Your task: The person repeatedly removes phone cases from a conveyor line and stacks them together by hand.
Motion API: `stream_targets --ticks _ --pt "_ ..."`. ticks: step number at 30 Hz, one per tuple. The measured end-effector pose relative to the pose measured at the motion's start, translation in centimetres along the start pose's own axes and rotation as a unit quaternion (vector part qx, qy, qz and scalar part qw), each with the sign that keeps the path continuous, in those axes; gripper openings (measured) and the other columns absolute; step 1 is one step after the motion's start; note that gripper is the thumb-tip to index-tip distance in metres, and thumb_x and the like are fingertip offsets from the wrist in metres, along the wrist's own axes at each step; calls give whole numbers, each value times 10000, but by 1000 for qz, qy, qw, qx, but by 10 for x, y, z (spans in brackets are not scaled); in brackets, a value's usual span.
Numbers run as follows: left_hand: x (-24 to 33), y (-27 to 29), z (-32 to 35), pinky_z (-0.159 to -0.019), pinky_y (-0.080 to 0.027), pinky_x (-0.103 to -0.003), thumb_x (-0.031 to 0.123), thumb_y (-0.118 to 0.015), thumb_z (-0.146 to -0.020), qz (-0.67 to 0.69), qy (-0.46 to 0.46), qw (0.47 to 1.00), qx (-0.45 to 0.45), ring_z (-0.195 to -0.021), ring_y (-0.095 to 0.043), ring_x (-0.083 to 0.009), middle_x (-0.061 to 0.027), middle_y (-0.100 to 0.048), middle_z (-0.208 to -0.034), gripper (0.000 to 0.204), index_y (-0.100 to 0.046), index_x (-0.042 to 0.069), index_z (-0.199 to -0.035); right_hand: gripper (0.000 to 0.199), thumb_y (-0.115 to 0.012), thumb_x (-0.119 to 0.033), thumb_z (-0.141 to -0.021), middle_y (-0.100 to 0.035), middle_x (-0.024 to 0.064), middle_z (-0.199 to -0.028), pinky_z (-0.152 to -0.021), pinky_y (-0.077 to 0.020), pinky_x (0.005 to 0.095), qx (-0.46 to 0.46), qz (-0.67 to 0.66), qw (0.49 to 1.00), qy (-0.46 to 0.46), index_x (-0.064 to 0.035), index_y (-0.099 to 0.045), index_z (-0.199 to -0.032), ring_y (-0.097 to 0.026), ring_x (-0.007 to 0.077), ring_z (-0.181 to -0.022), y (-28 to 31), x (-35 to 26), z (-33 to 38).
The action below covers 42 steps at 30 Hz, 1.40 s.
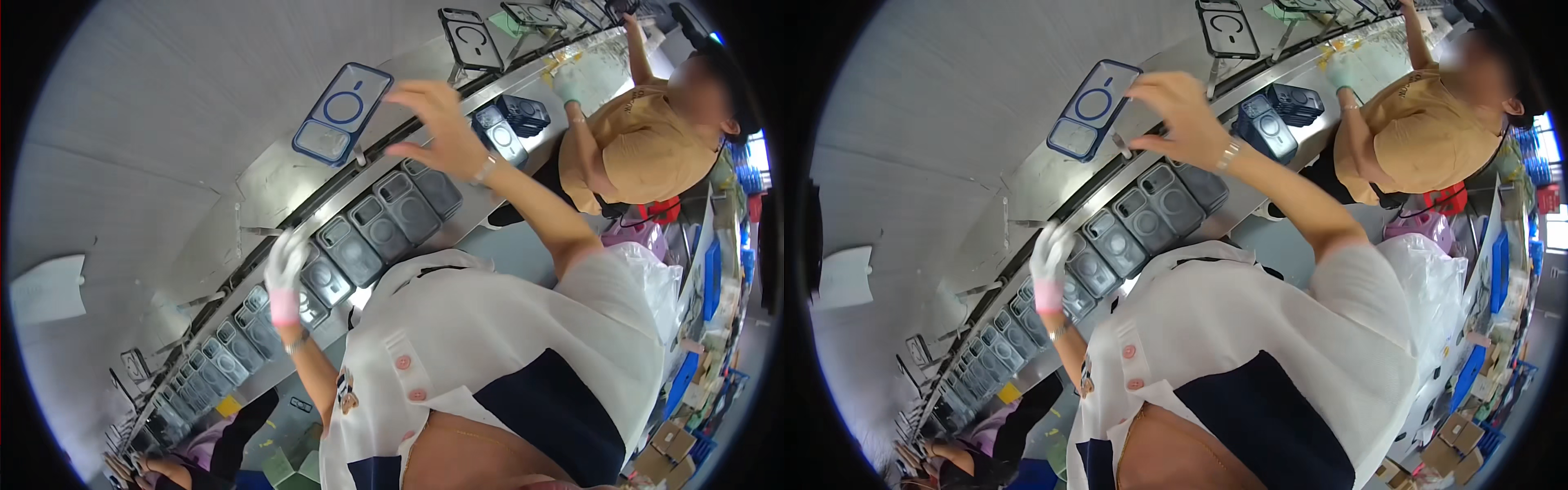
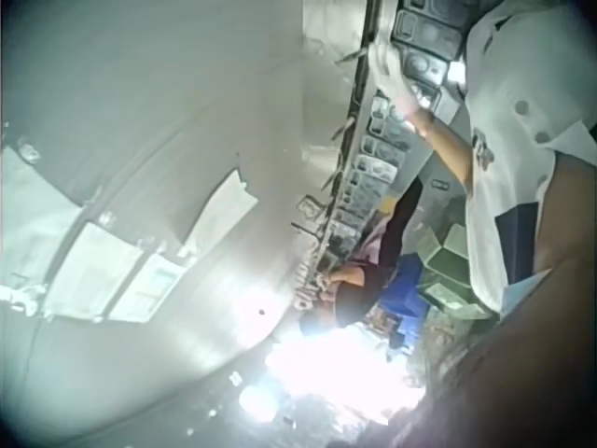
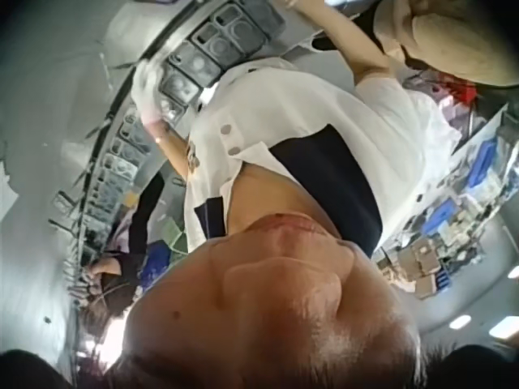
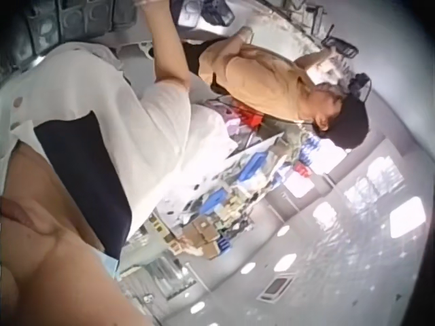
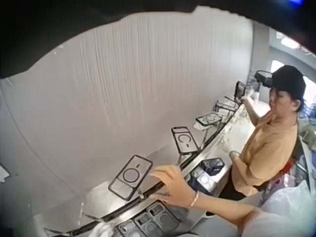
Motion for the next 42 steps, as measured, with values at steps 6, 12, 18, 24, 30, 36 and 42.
stream_targets --ticks 6,12,18,24,30,36,42 --pt "-7 118 50 -1095 -340 -409 55 -718 -815 -17 -94 892 442 -1306 -367 -286 -187 -271 -1455 924 -70 5 -1473 1039 -868 -419 -560 -426 259 -1330 -1002 -361 463 -31 303 890 -340 -30 -350 -1372 -439 403 -1202 24 190 190" --pt "29 133 49 -1132 -239 -440 9 -873 -566 -243 -312 788 471 -1303 -318 -283 -189 -153 -1493 1344 112 46 -1479 1119 -871 -404 -532 -430 287 -1341 -1013 -396 419 -148 157 872 -440 25 -301 -1395 -436 395 -1256 -9 283 240" --pt "49 -8 16 -1122 -246 -450 234 -800 -727 -297 -204 900 244 -1389 -258 -362 -208 -398 -1416 798 -398 14 -1380 868 -820 -244 -609 -514 234 -1242 -992 -403 389 -73 66 941 -323 31 -411 -1323 -493 332 -1170 32 205 219" --pt "46 -80 -6 -927 -406 -395 291 -906 -560 -219 -289 889 279 -1074 -465 -279 -134 -465 -1128 741 -468 58 -1111 966 -823 -107 -632 -492 135 -1311 -1013 -373 322 -197 -452 799 -344 -3 -284 -1426 -462 205 -1216 -6 32 125" --pt "39 -92 -64 -870 -417 -352 247 -817 -728 -123 -266 915 278 -945 -489 -232 -96 -478 -980 481 -467 25 -972 930 -768 1 -684 -386 67 -1467 -1109 -307 333 -119 -531 817 -192 -48 -271 -1469 -393 181 -1321 16 46 0" --pt "54 -141 -156 -991 -380 -346 114 -569 -862 57 -168 984 -26 -1141 -491 -209 -127 -503 -1254 477 -437 -16 -1302 783 -809 -78 -665 -580 94 -1206 -881 -484 308 -214 -366 849 -314 -14 -439 -1352 -547 153 -1043 27 134 -38" --pt "71 -228 -180 -1038 -365 -318 12 -659 -840 134 -196 965 -111 -1289 -426 -202 -110 -496 -1250 481 -408 32 -1250 972 -831 -75 -603 -518 120 -1270 -1029 -384 329 -25 -486 867 -108 -8 -296 -1412 -502 218 -1182 91 144 -16"
Point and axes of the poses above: each hand's wrist, its own z-axis away from the middle knuckle, its own y-axis out of the back of the hand, x = y × z, the point moved 7 cm from there along -z, towards the middle knuckle
